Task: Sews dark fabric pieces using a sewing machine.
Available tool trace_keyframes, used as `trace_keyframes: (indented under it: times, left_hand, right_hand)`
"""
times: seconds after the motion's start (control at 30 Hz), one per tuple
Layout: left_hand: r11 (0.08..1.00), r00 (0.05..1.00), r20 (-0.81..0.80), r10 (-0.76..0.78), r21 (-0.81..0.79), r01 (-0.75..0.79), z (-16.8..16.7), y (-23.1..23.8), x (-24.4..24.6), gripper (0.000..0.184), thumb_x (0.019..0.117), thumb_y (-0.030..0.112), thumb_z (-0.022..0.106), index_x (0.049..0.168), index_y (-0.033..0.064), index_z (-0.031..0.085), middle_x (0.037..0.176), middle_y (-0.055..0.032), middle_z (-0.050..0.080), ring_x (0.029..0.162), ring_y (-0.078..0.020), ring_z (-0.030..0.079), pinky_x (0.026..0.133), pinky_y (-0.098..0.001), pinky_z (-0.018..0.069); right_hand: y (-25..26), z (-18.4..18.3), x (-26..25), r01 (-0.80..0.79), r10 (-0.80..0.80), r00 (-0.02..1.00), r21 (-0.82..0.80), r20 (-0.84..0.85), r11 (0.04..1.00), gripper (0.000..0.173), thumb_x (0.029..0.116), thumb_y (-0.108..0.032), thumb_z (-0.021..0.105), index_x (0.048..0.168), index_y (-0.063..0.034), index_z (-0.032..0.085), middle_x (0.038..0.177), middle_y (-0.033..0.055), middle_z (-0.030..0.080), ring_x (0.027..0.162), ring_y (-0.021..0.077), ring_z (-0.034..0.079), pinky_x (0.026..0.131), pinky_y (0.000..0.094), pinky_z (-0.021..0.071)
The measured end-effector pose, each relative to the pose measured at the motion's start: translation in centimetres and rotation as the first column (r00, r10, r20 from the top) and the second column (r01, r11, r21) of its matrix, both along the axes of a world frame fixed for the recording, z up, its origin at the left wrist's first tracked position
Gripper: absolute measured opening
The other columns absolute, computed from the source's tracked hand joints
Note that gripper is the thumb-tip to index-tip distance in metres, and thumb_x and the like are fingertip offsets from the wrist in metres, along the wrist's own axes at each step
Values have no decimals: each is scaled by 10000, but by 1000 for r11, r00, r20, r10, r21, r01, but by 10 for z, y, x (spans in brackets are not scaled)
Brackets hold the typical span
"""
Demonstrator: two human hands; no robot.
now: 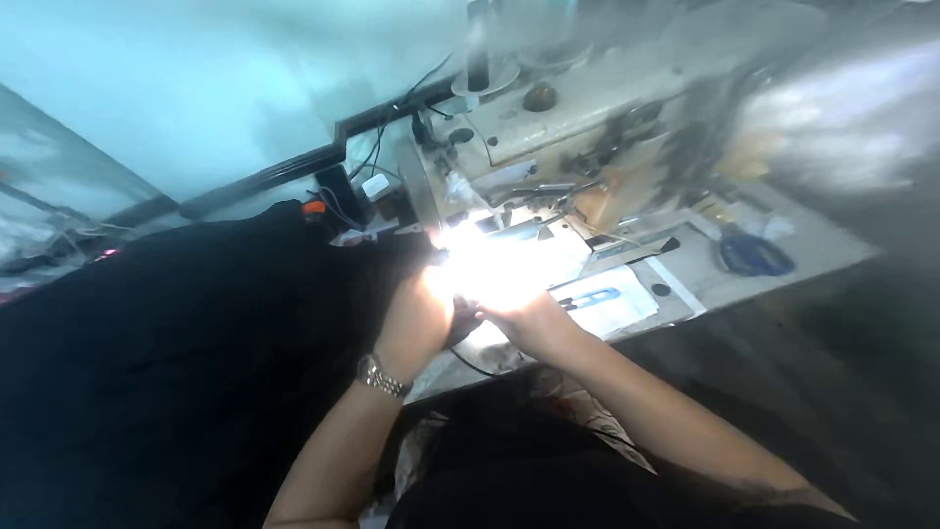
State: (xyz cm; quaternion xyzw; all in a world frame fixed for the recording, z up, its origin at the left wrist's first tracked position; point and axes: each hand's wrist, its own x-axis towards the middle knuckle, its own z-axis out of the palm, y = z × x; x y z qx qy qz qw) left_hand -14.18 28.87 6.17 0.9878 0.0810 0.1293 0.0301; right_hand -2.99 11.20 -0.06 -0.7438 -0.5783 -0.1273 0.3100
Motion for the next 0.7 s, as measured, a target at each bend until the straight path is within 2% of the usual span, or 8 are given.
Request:
trace_keyframes:
  times: [0.1,0.2,0.27,0.33,0.4,0.5,0.63,0.7]
  left_hand:
    - [999,999,-41,-17,-44,16,-21,-1,-2,321,1048,199,471,1189,50,718,1366,-121,656,1343,-255,577,1152,-423,444]
    - [997,1000,-19,-21,-79,19,-21,14,8,339,1058,223,481,1271,54,684,1333,-136,660,1313,-253,594,1138,-418,457]
    - [989,999,-49,21,-142,-27,-20,24,14,407,1075,260,465,1414,93,616,1422,-140,615,1344,-252,574,1140,-435,455]
    - [985,996,17,88,-153,-84,-18,32,21,344,1078,257,495,1341,128,676,1375,-103,643,1286,-232,610,1088,-434,502]
    - [992,958,258,122,-72,-107,-23,35,29,208,1012,197,594,1109,103,751,1252,-110,682,1225,-269,625,1037,-467,521]
    - [960,905,330,268,-167,-224,-46,45,38,506,959,407,650,1389,143,618,1535,-149,494,1467,-351,400,1148,-601,359]
    - [855,913,175,369,-449,-259,-59,55,43,704,950,472,683,1520,111,484,1607,-227,368,1487,-375,368,1171,-570,371]
    - [851,917,148,371,-449,-272,-59,55,42,712,957,500,661,1529,121,473,1623,-221,342,1502,-365,346,1178,-579,354]
  right_hand:
    - [2,1,3,3,-3,1000,-7,18,1000,339,1074,-325,503,1026,-120,768,807,81,721,762,263,726,653,457,596]
    - [12,-2,11,18,-18,1000,54,9,998,304,1060,-300,538,1027,-125,784,804,96,725,752,283,728,621,486,590]
    - [16,-1,12,22,-21,1000,38,-18,999,284,1058,-292,544,1049,-138,783,901,94,744,865,281,734,720,502,606]
    - [17,7,13,27,-30,998,-48,-62,999,288,1063,-284,533,1117,-144,779,966,109,759,920,306,743,758,533,607]
    - [12,14,14,5,-15,993,-89,-115,996,273,1058,-242,540,1146,-127,772,950,127,761,882,330,750,744,553,608]
    - [-10,20,18,-10,-9,974,-82,-227,997,267,1050,-264,543,1091,-147,779,874,75,762,799,252,748,724,490,609]
    - [-58,39,37,58,-13,966,167,-259,984,208,1015,-199,580,1066,-91,751,1064,31,733,921,111,723,817,327,639]
    - [-88,57,58,133,-64,979,373,-193,918,203,999,-128,621,1129,-7,719,1177,111,722,1008,171,721,893,367,623]
